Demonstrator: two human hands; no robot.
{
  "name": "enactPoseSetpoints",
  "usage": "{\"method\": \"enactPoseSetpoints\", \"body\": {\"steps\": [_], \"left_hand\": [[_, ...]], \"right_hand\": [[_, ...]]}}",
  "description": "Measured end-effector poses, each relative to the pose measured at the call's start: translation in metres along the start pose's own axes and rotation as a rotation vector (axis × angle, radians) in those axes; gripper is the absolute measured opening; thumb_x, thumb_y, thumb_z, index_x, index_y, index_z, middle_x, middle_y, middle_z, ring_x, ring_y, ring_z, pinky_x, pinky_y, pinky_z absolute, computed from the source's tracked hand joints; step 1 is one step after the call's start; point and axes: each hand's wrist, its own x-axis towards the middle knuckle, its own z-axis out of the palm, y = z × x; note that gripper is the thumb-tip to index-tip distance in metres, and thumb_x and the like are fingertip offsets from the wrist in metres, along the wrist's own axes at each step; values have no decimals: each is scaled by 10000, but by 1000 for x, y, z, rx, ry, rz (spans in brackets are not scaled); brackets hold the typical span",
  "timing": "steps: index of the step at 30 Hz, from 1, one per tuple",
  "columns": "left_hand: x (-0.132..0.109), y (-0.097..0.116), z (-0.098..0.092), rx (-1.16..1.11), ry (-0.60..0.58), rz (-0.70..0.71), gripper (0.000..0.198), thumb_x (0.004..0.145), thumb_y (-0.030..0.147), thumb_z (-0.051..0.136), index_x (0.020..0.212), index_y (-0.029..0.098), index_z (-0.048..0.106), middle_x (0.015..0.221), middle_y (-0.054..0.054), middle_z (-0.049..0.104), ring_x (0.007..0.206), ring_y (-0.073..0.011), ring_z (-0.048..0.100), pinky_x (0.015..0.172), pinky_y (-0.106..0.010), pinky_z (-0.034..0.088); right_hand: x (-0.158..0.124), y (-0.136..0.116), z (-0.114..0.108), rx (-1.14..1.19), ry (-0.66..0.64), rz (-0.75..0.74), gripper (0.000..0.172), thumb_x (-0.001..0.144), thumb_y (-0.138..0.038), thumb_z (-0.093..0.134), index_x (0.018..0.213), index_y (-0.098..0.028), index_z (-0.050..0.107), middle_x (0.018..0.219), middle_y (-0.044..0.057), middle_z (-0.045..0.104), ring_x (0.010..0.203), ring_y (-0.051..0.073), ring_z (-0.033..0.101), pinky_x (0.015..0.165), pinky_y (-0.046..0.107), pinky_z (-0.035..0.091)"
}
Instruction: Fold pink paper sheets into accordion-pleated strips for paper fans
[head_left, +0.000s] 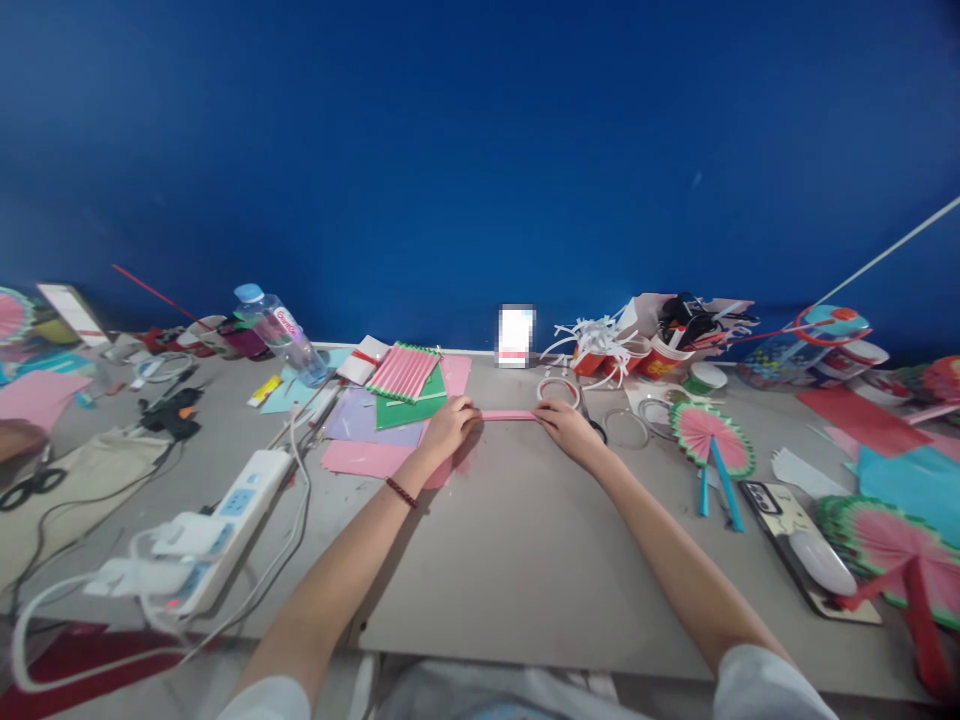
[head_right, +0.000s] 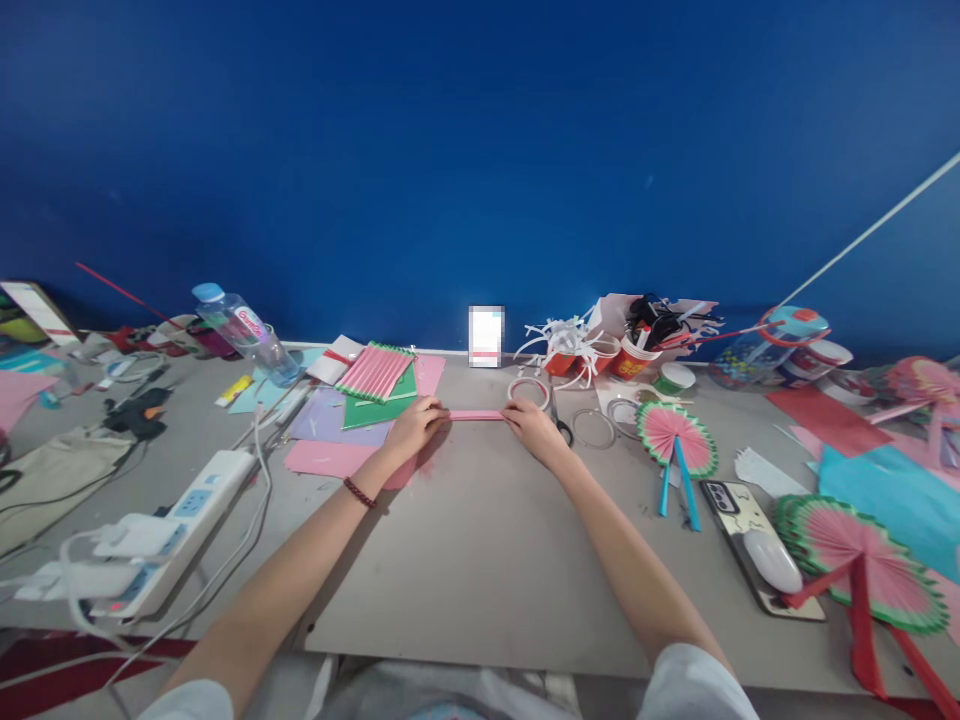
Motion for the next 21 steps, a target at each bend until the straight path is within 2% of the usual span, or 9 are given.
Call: {"method": "enactPoseSetpoints", "body": {"steps": [11, 15, 21], "left_hand": [[0, 3, 1, 44, -2, -10, 192, 928, 201, 455, 852, 173, 629, 883, -35, 604, 859, -157, 547, 759, -266, 426], [0, 2, 2, 50, -3, -8, 208, 925, 200, 460, 806, 169, 628, 861, -35, 588, 843, -153, 541, 747, -261, 423], [0, 2, -1, 45, -43, 2, 203, 922, 165, 449, 851, 172, 638, 883, -37, 589, 858, -151, 541, 748, -257, 421]], "right_hand": [[-4, 3, 12, -36, 70, 88, 208, 912, -201, 457, 951, -185, 660, 921, 74, 698, 886, 191, 611, 815, 303, 467], [-4, 3, 13, -27, 97, 50, 205, 904, -181, 466, 923, -178, 671, 943, 77, 697, 898, 191, 612, 836, 309, 469], [-3, 2, 9, -44, 107, 28, 197, 897, -191, 489, 887, -177, 686, 925, 80, 684, 884, 194, 603, 816, 307, 480]]}}
